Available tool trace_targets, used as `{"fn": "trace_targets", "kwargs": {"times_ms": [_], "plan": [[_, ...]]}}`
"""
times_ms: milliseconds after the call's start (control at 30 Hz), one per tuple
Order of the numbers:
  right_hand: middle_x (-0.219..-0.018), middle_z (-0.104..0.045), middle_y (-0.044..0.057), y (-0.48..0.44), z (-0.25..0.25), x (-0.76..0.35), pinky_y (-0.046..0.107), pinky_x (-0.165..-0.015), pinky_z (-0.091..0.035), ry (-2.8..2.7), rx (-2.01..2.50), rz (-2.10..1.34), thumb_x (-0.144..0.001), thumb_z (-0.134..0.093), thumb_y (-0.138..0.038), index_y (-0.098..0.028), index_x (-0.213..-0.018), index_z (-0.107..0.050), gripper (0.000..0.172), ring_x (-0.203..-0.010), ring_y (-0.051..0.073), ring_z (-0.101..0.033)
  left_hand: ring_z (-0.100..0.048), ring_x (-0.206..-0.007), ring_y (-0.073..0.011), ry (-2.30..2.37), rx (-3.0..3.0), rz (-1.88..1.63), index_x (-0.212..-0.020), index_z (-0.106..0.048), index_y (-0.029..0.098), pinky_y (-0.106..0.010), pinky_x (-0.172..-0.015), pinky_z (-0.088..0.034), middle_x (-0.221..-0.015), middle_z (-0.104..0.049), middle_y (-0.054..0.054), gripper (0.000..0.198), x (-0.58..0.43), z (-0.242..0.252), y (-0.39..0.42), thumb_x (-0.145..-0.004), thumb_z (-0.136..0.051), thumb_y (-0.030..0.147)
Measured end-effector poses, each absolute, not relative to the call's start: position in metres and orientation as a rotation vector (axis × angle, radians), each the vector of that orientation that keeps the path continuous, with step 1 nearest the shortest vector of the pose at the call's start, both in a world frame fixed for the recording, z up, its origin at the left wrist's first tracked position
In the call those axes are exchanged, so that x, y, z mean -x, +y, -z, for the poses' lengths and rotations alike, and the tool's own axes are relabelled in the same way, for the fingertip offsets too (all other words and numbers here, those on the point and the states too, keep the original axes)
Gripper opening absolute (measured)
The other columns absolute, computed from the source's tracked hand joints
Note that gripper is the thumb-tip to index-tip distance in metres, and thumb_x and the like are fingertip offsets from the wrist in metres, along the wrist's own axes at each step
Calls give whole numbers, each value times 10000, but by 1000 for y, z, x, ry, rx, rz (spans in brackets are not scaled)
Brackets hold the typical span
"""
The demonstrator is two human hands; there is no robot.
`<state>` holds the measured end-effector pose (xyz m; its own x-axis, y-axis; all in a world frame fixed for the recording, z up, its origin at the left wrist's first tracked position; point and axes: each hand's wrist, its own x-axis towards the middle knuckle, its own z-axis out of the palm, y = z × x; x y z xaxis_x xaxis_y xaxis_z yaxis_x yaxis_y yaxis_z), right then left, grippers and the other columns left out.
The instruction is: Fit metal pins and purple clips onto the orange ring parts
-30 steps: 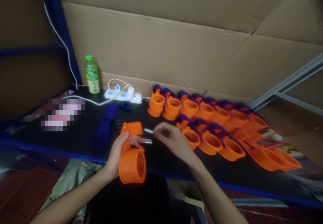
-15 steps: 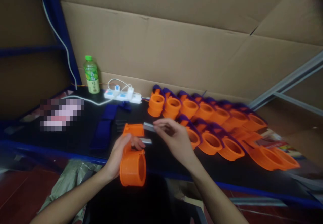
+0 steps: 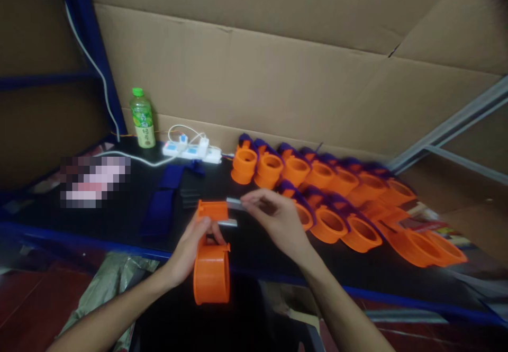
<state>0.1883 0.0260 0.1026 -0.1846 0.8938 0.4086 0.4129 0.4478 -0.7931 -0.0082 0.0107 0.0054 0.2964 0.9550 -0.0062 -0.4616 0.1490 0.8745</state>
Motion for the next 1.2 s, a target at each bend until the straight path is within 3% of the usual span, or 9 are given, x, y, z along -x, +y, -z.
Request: {"fn": "trace_targets", "kwargs": {"times_ms": [167, 367, 533, 700, 1200], "plan": [[-919, -755, 44, 27, -103, -192, 297, -768, -552, -1886, 1089, -640, -904, -675, -314, -200, -926, -739, 133, -846, 171, -700, -653, -713, -220, 657, -927, -1124, -728, -664, 155, -339, -747, -506, -730, -669, -70, 479, 9, -6, 12, -912, -564, 586], [-928, -744, 40, 35, -116, -198, 285, -787, -548, -1957, 1049, -806, -903, -672, -282, -181, -930, -732, 121, -850, 149, -686, -618, -681, -222, 671, -962, -1108, -726, -700, 164, -339, -719, -483, -706, -671, -71, 465, 10, -5, 11, -922, -562, 563], [-910, -732, 42, 36, -130, -203, 281, -764, -553, -2093, 1087, -910, -901, -671, -299, -172, -971, -735, 158, -814, 141, -678, -561, -747, -214, 758, -1173, -1121, -673, -715, 179, -320, -796, -428, -752, -655, -66, 484, 13, -5, 12, -958, -525, 522], [-891, -734, 45, 40, -136, -205, 270, -745, -547, -2094, 1135, -986, -876, -697, -319, -161, -975, -733, 190, -807, 141, -685, -533, -850, -230, 833, -1331, -1078, -716, -715, 190, -312, -851, -383, -815, -631, -64, 525, 15, -3, 12, -994, -437, 538], [-831, -718, 36, 49, -139, -205, 262, -722, -518, -2118, 1181, -1109, -836, -722, -320, -150, -940, -715, 199, -776, 139, -670, -509, -893, -209, 890, -1419, -1027, -725, -637, 191, -322, -898, -365, -877, -587, -41, 521, 15, -10, 8, -1012, -384, 545]]}}
